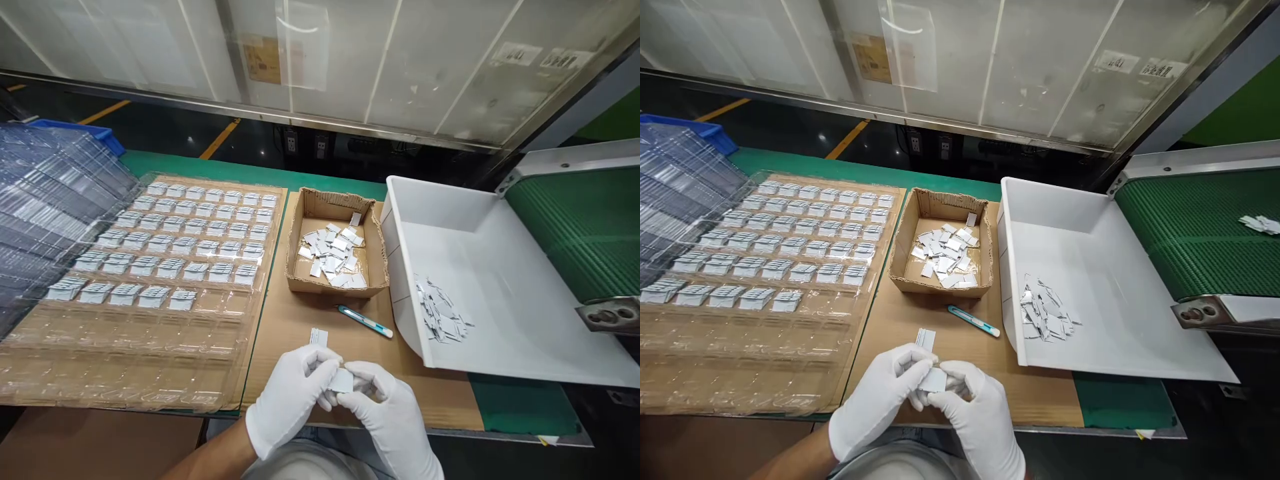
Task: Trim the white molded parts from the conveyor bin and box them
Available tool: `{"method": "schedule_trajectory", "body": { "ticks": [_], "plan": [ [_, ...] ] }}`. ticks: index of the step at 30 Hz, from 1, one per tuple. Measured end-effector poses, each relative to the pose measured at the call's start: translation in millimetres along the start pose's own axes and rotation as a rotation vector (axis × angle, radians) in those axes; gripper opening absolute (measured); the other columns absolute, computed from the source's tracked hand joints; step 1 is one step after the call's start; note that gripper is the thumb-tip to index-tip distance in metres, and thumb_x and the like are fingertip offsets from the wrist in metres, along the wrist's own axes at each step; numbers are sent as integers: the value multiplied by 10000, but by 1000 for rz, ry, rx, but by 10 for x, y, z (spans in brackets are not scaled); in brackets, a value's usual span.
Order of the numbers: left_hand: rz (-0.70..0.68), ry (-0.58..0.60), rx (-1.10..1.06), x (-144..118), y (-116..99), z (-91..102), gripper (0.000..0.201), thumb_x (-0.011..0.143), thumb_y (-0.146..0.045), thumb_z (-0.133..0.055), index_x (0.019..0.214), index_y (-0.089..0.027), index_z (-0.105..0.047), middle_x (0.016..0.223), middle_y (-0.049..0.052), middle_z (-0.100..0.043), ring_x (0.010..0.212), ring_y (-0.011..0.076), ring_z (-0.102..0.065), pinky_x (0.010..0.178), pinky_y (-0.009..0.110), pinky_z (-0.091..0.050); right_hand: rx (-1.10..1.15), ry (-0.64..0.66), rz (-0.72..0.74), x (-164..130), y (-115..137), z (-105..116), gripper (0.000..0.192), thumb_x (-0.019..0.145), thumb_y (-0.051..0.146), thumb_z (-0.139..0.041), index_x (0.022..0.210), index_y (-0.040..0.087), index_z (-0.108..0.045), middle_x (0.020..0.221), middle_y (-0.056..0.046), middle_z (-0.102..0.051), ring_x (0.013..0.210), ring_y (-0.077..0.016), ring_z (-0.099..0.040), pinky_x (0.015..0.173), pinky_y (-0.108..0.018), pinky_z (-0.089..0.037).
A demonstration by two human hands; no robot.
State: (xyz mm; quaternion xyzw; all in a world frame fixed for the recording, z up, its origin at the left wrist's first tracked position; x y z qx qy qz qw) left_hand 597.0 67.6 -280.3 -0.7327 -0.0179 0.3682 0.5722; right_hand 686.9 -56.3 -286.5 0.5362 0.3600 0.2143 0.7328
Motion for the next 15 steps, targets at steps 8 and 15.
{"method": "schedule_trajectory", "body": {
  "ticks": [8,15],
  "plan": [
    [18,74,-237,3,175,-15,506,740,-618,-657,803,-116,-647,608,22,-646,451,108,-589,441,201,-491,39,-1,-114,-13,-57,-32,236,626,162,-795,848,238,-766,777,26,-755,720,-164,-673,682,-192,-518],
    [27,69,-272,-7,156,-36,495,720,-607,-692,729,-114,-643,571,20,-638,438,94,-573,400,171,-464,63,24,-171,-25,-118,-63,229,632,167,-773,852,225,-754,747,32,-739,699,-157,-643,668,-201,-499]
  ]
}}
Point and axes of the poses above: each hand's wrist, its own x-axis towards the middle knuckle, its own z-axis out of the back of the hand, y = z × x, the point moved 4 cm from there along x, towards the middle knuckle
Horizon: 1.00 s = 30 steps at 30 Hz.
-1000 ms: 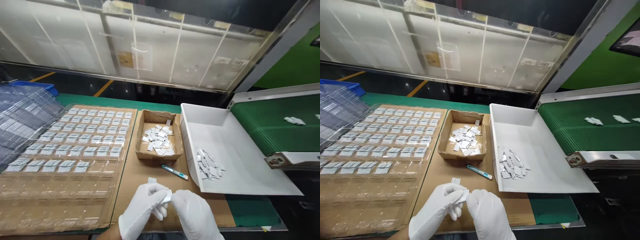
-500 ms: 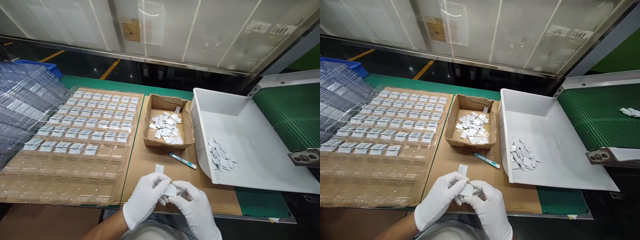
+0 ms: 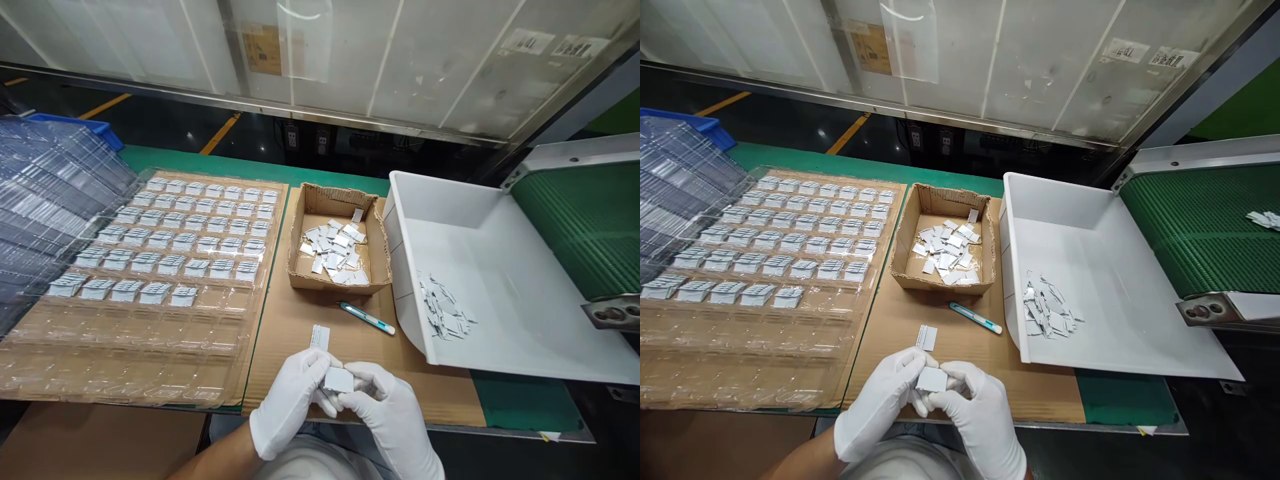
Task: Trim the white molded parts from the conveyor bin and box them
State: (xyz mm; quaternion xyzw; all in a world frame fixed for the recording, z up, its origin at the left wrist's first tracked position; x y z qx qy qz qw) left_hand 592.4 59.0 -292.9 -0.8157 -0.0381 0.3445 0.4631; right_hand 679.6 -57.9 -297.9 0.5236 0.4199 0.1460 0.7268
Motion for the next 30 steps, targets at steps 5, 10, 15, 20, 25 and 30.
{"method": "schedule_trajectory", "body": {
  "ticks": [5,10,15,20,25,30],
  "plan": [
    [11,5,-28,25,36,10,510,690,-616,-715,697,-112,-636,554,19,-637,417,87,-560,394,172,-466,-8,-2,-8,3,-6,3,239,623,167,-776,855,221,-756,744,31,-736,702,-156,-637,661,-198,-491],
    [17,6,-42,31,53,22,512,693,-614,-715,696,-108,-639,542,17,-631,408,82,-552,397,170,-466,-5,5,-27,11,-25,1,243,625,151,-777,854,227,-756,763,33,-742,732,-163,-650,674,-197,-492],
    [6,25,-62,31,57,10,503,706,-603,-712,724,-104,-652,561,24,-643,425,87,-565,409,172,-474,-14,6,-18,7,-18,8,255,625,164,-781,873,223,-757,768,33,-740,724,-159,-644,679,-200,-492],
    [5,31,-61,48,69,8,499,713,-598,-708,721,-103,-651,557,26,-643,424,89,-565,410,173,-475,5,11,-15,11,-22,5,233,631,167,-774,856,228,-758,753,40,-738,705,-147,-636,666,-190,-490],
    [2,34,-60,57,83,20,487,723,-587,-706,730,-103,-652,578,24,-644,443,93,-576,414,174,-479,7,26,3,10,-56,-1,211,661,167,-765,857,244,-756,787,44,-748,726,-144,-648,682,-181,-491],
    [7,39,-77,51,98,14,492,708,-592,-717,718,-106,-643,578,21,-644,435,89,-572,414,175,-479,-5,31,9,8,-75,7,226,666,158,-759,873,248,-756,788,42,-751,726,-144,-652,667,-179,-487]
  ]
}}
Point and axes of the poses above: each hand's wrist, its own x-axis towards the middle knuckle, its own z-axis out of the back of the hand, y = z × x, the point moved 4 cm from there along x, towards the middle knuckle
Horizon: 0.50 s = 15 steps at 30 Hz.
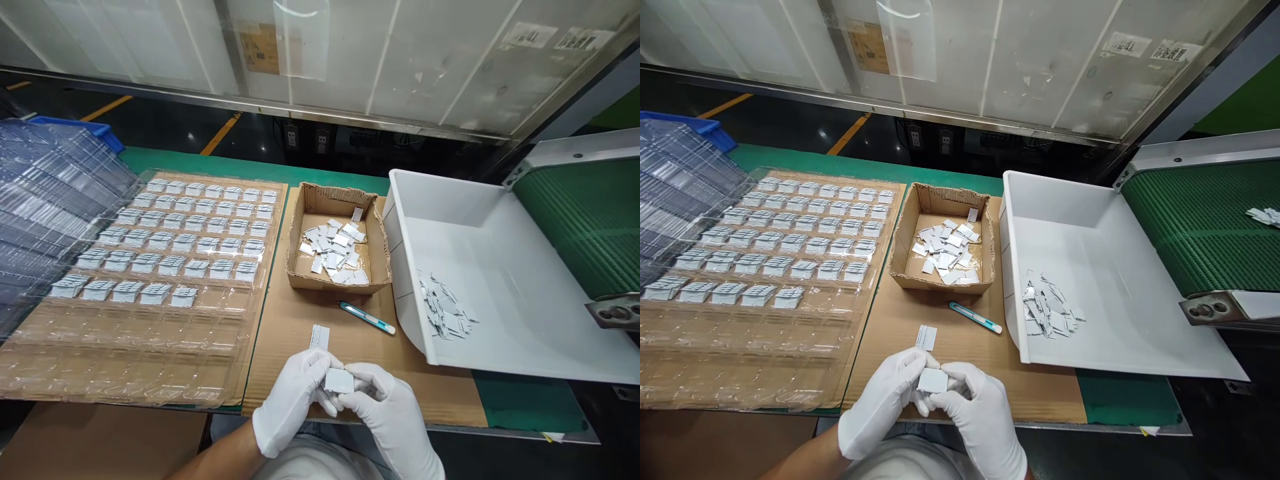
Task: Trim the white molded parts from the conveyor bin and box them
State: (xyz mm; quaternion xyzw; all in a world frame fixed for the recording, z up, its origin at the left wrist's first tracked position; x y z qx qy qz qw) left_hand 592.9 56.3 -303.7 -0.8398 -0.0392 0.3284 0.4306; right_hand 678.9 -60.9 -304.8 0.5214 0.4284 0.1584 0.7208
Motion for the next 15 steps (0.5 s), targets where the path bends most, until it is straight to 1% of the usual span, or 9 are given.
{"method": "schedule_trajectory", "body": {
  "ticks": [4,8,15],
  "plan": [
    [3,-10,13,0,13,4,516,689,-614,-719,716,-106,-641,565,23,-642,424,95,-577,404,177,-476,-7,-9,-11,4,31,3,220,645,150,-756,843,243,-760,774,34,-752,734,-153,-659,669,-182,-486],
    [6,-26,31,4,26,8,520,678,-625,-721,726,-115,-632,546,12,-637,393,89,-563,383,171,-460,5,-25,-13,5,45,5,232,620,129,-756,823,242,-763,756,36,-748,695,-148,-649,653,-180,-489],
    [-6,-38,71,1,-15,-13,527,661,-644,-715,689,-127,-617,536,5,-619,392,92,-556,376,174,-443,13,-44,-4,-6,3,18,259,603,114,-764,831,237,-765,771,28,-752,698,-149,-652,652,-179,-498]
  ]
}}
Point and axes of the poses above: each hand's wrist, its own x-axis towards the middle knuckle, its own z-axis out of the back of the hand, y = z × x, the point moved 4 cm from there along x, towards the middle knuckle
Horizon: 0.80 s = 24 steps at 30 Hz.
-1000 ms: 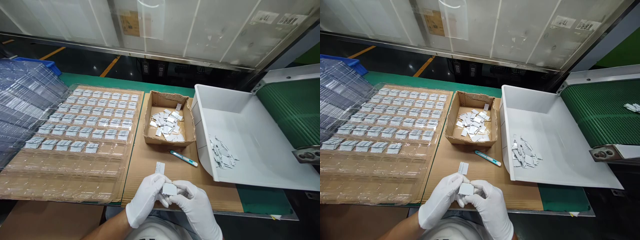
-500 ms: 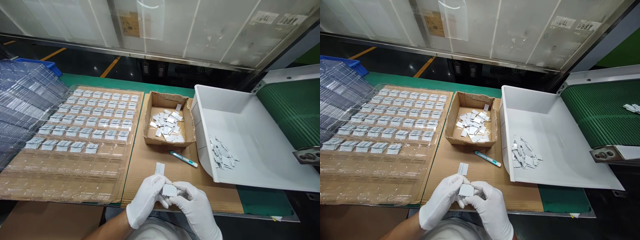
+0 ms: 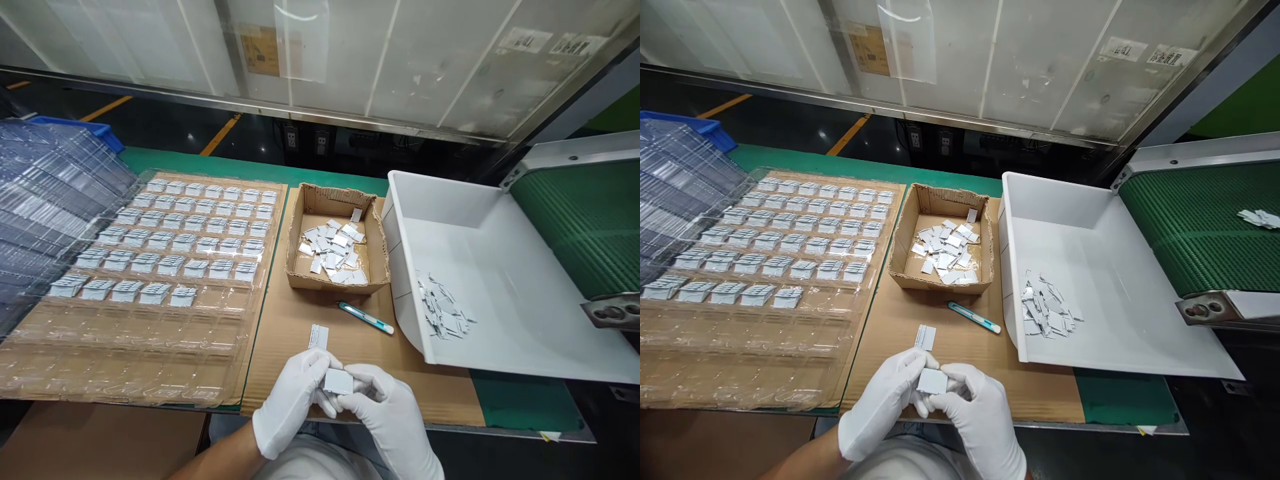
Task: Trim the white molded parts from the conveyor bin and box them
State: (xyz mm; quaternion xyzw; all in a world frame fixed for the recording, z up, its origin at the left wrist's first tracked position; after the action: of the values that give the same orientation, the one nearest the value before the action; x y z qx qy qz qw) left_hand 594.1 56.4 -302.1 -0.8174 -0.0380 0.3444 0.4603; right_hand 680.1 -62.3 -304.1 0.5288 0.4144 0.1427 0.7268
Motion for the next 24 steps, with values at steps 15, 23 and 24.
{"method": "schedule_trajectory", "body": {
  "ticks": [15,23,24],
  "plan": [
    [18,-37,-93,131,159,-19,497,612,-618,-720,543,-159,-541,498,-32,-471,469,90,-397,485,241,-308,109,-291,-99,-223,65,-158,194,492,175,-819,654,202,-716,637,10,-717,605,-170,-616,590,-240,-491],
    [27,-44,-18,135,181,24,445,636,-598,-670,569,-170,-570,510,-26,-476,474,110,-414,483,255,-301,183,-254,-138,-202,-85,-219,217,489,179,-831,596,196,-643,592,30,-688,572,-142,-577,575,-234,-449],
    [35,-44,-18,135,189,29,436,643,-590,-667,576,-169,-574,507,-26,-477,470,111,-416,480,254,-298,187,-252,-140,-198,-96,-225,224,485,183,-836,593,195,-640,588,30,-684,569,-142,-576,573,-237,-449]
  ]
}}
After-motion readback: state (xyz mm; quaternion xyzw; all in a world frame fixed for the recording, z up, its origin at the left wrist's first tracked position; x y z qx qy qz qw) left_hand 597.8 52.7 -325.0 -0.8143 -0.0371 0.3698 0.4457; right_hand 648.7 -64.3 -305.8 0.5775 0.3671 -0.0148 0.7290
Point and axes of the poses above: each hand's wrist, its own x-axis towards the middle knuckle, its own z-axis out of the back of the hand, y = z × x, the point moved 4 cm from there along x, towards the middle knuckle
